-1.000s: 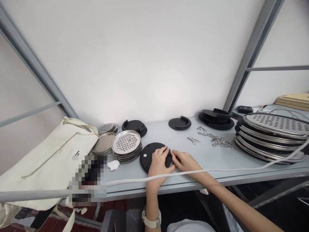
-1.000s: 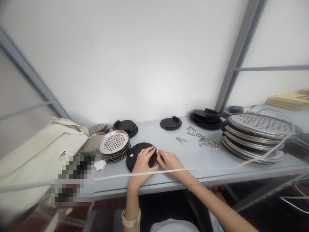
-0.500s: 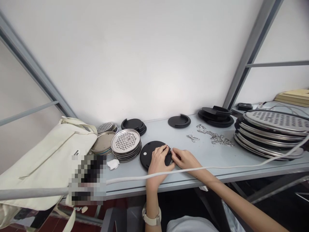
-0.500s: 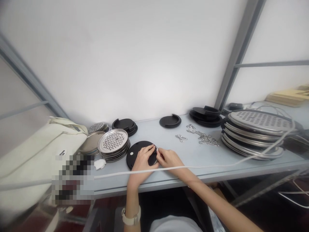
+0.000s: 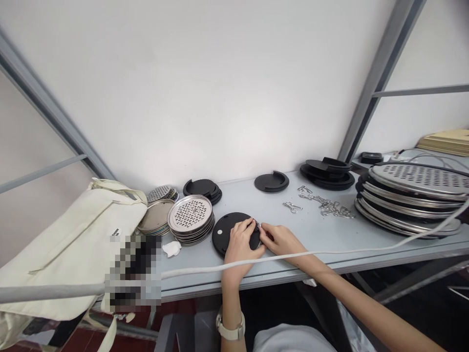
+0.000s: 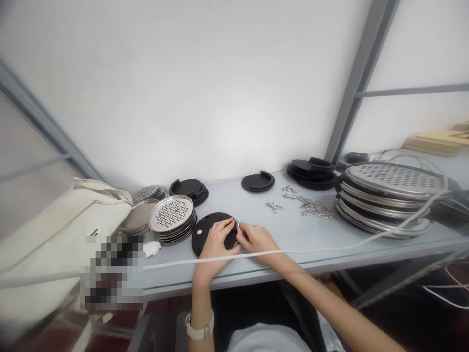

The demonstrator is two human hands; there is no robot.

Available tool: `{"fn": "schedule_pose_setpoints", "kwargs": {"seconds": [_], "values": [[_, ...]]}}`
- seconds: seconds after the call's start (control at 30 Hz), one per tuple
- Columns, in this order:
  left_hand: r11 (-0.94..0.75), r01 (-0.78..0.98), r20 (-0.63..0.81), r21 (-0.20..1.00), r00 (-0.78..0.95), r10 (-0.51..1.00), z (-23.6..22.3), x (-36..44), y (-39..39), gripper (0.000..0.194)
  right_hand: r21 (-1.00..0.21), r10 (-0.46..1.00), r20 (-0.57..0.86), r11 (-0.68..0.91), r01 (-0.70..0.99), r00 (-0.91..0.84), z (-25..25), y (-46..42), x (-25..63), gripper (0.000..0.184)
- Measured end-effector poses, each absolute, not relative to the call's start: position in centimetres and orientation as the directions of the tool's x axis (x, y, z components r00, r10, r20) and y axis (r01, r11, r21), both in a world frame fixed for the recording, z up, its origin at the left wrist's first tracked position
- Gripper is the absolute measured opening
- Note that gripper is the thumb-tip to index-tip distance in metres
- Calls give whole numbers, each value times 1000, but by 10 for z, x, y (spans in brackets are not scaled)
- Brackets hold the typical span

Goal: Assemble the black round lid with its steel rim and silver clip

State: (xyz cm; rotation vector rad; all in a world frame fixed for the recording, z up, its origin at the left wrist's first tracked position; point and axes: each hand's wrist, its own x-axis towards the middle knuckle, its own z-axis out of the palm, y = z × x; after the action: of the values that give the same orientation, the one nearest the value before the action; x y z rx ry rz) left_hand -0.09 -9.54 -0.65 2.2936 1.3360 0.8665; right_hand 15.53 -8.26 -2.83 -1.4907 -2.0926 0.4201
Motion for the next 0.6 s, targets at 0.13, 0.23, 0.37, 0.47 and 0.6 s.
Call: {"fn": "schedule_pose_setpoints", "kwargs": {"seconds": [0.13, 0.23, 0.37, 0.47, 0.6], "values": [[-483, 660, 321, 575, 361, 876, -6, 0, -96, 50, -542, 939, 230, 342, 767, -256, -28, -83, 156, 28], [-485, 661, 325, 572, 360, 874, -6, 0, -95, 50, -529, 938, 229, 345, 775, -261, -29, -82, 156, 29], [-492, 661, 330, 567, 365, 871, -7, -1, -95, 51, -492, 931, 249, 358, 794, -266, -31, -81, 156, 29], [-498, 663, 333, 559, 370, 867, -8, -1, -95, 51, -471, 931, 247, 356, 807, -267, -31, -81, 156, 28], [-500, 669, 336, 549, 371, 866, -8, -1, -95, 52, -455, 938, 222, 340, 823, -265, -29, -82, 155, 28]]}}
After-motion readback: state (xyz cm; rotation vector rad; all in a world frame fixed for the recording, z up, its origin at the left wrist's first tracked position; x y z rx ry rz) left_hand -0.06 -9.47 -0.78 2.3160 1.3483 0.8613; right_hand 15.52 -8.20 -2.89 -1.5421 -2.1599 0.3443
